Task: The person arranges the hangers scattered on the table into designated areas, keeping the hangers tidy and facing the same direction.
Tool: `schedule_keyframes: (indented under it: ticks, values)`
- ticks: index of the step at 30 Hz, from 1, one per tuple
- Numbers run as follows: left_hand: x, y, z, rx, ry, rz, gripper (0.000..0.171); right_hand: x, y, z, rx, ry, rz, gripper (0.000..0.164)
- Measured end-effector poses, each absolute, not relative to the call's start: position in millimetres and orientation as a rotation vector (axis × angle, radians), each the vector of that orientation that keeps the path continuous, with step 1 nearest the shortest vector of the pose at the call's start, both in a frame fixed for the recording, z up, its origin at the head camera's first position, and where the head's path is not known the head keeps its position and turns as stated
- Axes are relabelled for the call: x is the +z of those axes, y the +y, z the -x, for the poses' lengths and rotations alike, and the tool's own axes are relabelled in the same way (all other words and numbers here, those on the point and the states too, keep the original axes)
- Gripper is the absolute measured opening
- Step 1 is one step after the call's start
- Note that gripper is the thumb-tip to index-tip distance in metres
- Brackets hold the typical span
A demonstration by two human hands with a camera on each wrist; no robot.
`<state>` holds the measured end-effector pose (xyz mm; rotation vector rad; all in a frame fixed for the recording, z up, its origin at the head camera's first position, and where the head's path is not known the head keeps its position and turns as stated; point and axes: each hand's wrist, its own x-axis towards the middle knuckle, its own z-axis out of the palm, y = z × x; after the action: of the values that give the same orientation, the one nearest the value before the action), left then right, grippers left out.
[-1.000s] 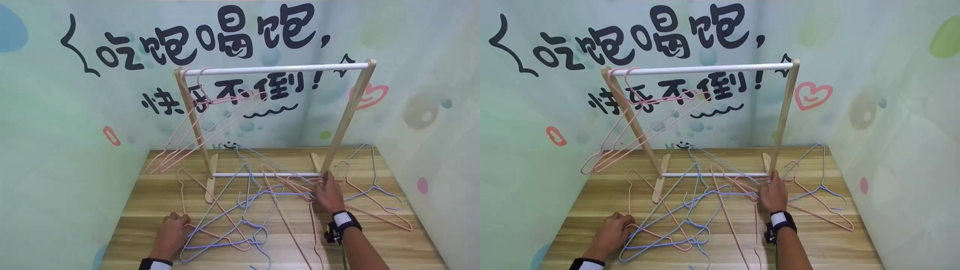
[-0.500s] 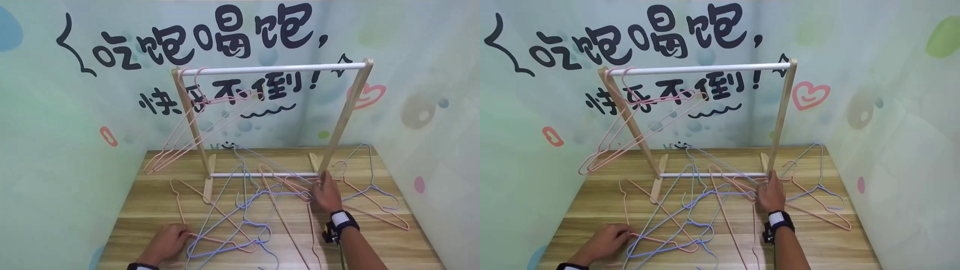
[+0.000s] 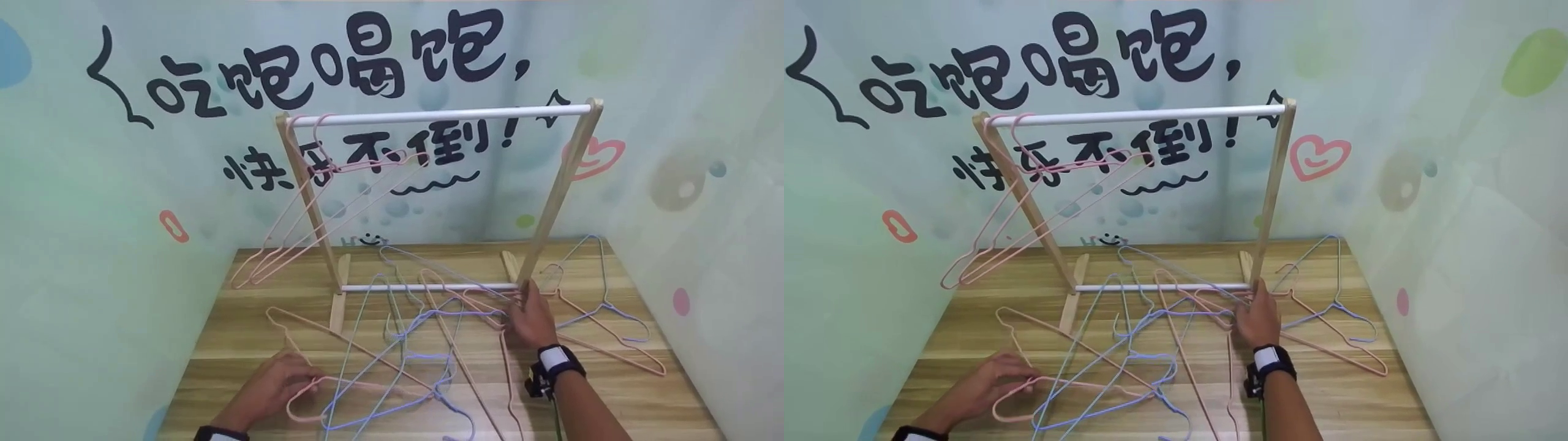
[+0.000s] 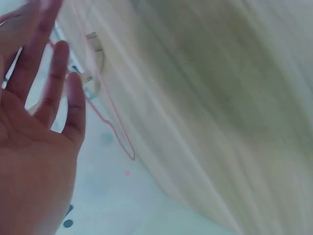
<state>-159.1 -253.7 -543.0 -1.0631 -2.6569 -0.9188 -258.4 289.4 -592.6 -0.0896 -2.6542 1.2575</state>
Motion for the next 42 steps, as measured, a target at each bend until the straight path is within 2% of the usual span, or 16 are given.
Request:
schedule_keyframes:
  ticks: [11, 17, 29, 36, 42]
  values:
    - [-521, -224, 166, -0.904, -2.530, 0.860, 0.008, -595, 291, 259, 1.294, -2.656, 0.089, 0.070]
    - [-524, -214, 164, -0.953, -2.689, 0.670, 0.016, -595, 289, 258, 1.247, -2.615, 0.047, 0.064]
    - [-516, -212, 165, -0.855, -2.702, 0.448, 0.018, -594, 288, 259, 1.248, -2.618, 0.082, 0.069]
    - [-519, -219, 164, -0.810, -2.576, 0.432, 0.021, -593, 289, 259, 1.264, -2.636, 0.081, 0.068]
    - [-522, -220, 163, -0.743, -2.489, 0.335, 0.015, -593, 289, 259, 1.264, -2.648, 0.083, 0.068]
